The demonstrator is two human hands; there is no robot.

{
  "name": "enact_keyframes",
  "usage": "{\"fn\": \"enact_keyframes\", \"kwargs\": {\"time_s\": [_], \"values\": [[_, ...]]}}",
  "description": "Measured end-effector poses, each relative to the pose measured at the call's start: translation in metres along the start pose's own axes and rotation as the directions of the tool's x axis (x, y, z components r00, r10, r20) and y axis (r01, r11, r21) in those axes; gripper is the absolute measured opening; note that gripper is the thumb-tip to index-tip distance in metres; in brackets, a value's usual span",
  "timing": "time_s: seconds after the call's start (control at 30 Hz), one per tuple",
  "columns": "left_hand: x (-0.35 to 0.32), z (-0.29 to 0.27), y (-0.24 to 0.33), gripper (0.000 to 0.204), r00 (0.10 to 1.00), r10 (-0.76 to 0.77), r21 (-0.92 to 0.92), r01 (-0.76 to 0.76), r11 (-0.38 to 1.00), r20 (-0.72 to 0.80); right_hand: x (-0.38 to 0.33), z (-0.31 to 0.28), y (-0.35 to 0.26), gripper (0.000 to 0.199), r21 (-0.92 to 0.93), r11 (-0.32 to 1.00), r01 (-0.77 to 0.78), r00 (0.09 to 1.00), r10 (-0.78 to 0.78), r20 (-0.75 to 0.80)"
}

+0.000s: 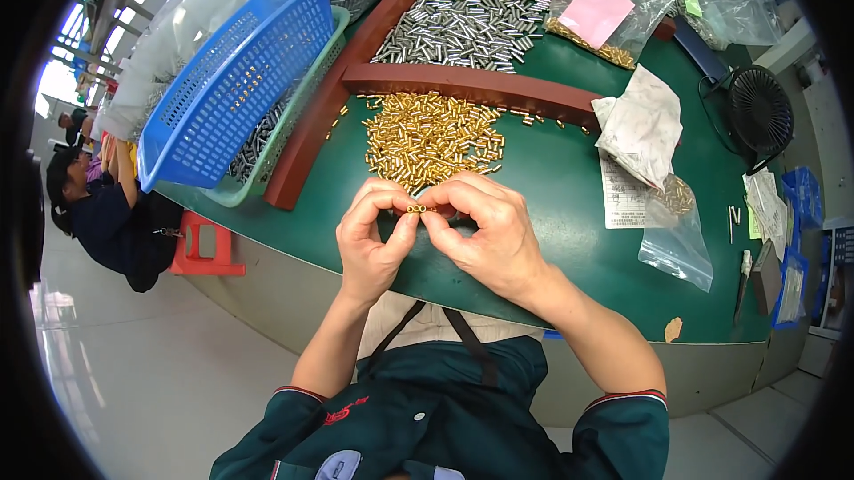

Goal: Assembling small gold and silver metal hardware components by hand at a workstation.

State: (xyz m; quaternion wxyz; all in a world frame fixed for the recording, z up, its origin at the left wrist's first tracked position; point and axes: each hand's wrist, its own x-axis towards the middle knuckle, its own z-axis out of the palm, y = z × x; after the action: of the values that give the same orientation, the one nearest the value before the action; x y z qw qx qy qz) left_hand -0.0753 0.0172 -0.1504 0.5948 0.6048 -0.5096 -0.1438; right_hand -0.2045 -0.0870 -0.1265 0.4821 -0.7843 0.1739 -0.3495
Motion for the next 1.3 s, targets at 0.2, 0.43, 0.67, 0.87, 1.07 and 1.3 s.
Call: {"fn": "enact_keyframes", "kwargs": {"time_s": [0.2,0.43,0.67,0.87,1.07,1.3], "values": [[0.002,0.002,-0.001,0.014,1.0,-0.024,0.004,0.024,1.0,-0.017,0.001,-0.001,0.0,0.012,-0.038,0.999,0.025,1.0,-0.026,-0.015],[0.002,-0.003,0.004,0.005,0.854,-0.476,-0.353,0.521,0.777,0.212,-0.001,-0.004,0.005,0.011,0.208,0.923,-0.324,0.945,0.305,0.119],[0.021,-0.018,0.02,0.012,0.598,-0.499,-0.629,0.767,0.129,0.627,0.006,-0.024,0.018,0.021,0.718,0.14,-0.682,0.7,0.411,0.584],[0.014,0.001,0.014,0.016,0.59,-0.606,-0.703,0.708,0.069,0.534,0.003,-0.019,0.022,0.02,0.773,0.046,-0.632,0.702,0.458,0.546],[0.015,0.002,0.014,0.016,0.602,-0.612,-0.696,0.709,0.114,0.513,0.003,-0.021,0.024,0.02,0.771,0.04,-0.636,0.693,0.471,0.547],[0.013,0.003,0.011,0.017,0.609,-0.604,-0.707,0.7,0.104,0.514,0.003,-0.02,0.02,0.02,0.759,0.118,-0.64,0.706,0.48,0.521]]}}
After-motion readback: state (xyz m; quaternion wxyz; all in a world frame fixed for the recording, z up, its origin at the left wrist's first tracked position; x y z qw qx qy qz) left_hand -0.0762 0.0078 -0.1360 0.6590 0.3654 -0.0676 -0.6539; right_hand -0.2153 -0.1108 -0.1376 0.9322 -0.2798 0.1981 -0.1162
